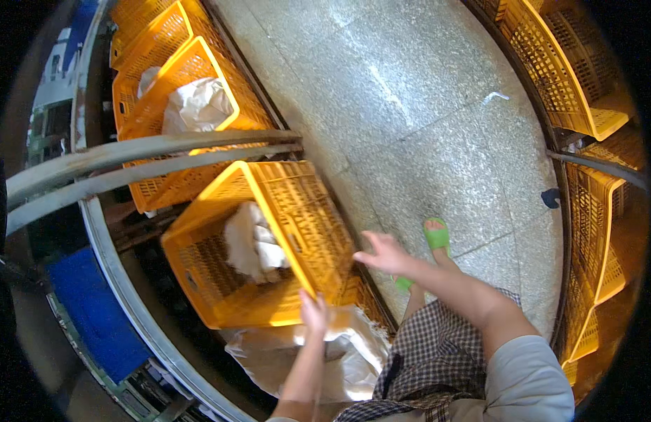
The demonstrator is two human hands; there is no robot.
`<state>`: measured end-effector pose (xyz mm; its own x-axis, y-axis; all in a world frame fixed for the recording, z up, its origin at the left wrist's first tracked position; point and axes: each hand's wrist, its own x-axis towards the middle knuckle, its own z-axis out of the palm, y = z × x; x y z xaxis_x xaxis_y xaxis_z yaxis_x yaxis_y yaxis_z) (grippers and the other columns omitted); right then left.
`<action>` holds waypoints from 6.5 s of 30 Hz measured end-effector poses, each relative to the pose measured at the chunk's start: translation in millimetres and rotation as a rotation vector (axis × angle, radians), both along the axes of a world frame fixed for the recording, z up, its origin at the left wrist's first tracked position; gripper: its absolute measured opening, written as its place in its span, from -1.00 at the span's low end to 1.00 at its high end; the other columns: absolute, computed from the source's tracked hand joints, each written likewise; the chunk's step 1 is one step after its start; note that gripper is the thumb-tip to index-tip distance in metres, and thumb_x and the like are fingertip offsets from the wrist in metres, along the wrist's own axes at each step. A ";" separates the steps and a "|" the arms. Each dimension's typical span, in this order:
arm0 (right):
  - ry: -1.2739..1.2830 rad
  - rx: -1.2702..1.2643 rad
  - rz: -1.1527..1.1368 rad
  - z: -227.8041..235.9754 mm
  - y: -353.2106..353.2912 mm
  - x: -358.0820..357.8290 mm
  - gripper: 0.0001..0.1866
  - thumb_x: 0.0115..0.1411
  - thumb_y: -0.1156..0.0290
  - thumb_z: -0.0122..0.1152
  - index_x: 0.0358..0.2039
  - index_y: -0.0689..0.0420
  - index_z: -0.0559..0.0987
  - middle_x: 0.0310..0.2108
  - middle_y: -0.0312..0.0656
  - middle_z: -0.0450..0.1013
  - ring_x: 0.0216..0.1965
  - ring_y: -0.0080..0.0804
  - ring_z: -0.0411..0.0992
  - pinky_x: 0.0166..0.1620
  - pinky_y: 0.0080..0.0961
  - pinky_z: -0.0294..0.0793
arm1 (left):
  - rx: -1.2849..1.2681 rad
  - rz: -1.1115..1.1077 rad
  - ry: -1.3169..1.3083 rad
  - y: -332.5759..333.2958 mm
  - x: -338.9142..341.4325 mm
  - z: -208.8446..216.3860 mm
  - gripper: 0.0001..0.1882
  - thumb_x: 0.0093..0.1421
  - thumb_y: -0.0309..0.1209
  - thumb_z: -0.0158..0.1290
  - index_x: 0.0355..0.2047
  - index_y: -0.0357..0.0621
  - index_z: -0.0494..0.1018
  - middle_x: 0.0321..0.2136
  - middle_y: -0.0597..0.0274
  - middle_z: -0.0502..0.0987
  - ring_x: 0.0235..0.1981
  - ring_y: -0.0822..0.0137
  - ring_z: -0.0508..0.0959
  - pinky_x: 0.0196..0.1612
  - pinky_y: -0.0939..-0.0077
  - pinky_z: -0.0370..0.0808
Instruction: The person repeatedly picks up white fabric items from a yellow plastic basket, unfolds and shakes them, then places them into a large white sack on the floor. The person continues this cycle, handling multiple items one at a time and occasionally adjusting the sack opening.
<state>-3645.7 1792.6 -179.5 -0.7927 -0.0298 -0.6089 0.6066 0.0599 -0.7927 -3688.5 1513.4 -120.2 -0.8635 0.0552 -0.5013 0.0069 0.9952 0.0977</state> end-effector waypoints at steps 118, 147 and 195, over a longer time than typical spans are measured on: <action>-0.183 0.010 -0.562 -284.2 327.4 -14.7 -0.57 0.16 0.24 0.06 -0.02 0.21 0.41 -0.11 -0.06 0.44 -0.14 -0.34 0.44 -0.08 -0.43 0.44 | 0.687 0.643 -0.004 -62.4 -326.2 -89.0 -0.31 0.16 -0.33 -0.04 0.22 -0.15 -0.10 0.09 -0.06 0.21 0.03 0.12 0.32 0.05 0.31 0.31; -0.281 -0.590 -1.119 -110.7 93.6 88.7 -0.55 0.25 0.16 -0.18 0.03 0.17 0.32 -0.01 -0.09 0.35 -0.01 -0.27 0.34 0.06 -0.26 0.30 | -0.349 -0.390 -0.116 -167.0 33.5 38.8 -0.75 -0.05 -0.42 0.08 -0.28 0.00 0.50 0.01 0.10 0.33 0.06 0.07 0.29 0.15 -0.09 0.08; 0.442 0.572 0.288 -103.9 50.6 89.5 -0.40 -0.19 0.28 0.31 -0.03 -0.09 0.44 0.09 -0.14 0.23 0.12 -0.15 0.15 0.08 0.00 0.11 | 0.166 -0.940 0.241 24.3 -129.3 -37.6 -0.45 -0.09 -0.16 0.21 -0.09 -0.03 0.33 0.00 0.08 0.29 0.03 -0.03 0.26 0.08 -0.05 0.11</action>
<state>-3556.2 1843.2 -283.5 -0.9742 -0.0480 -0.2207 0.1396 0.6399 -0.7557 -3817.8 1537.7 -157.8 -0.5097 0.8259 -0.2410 0.8269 0.5476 0.1276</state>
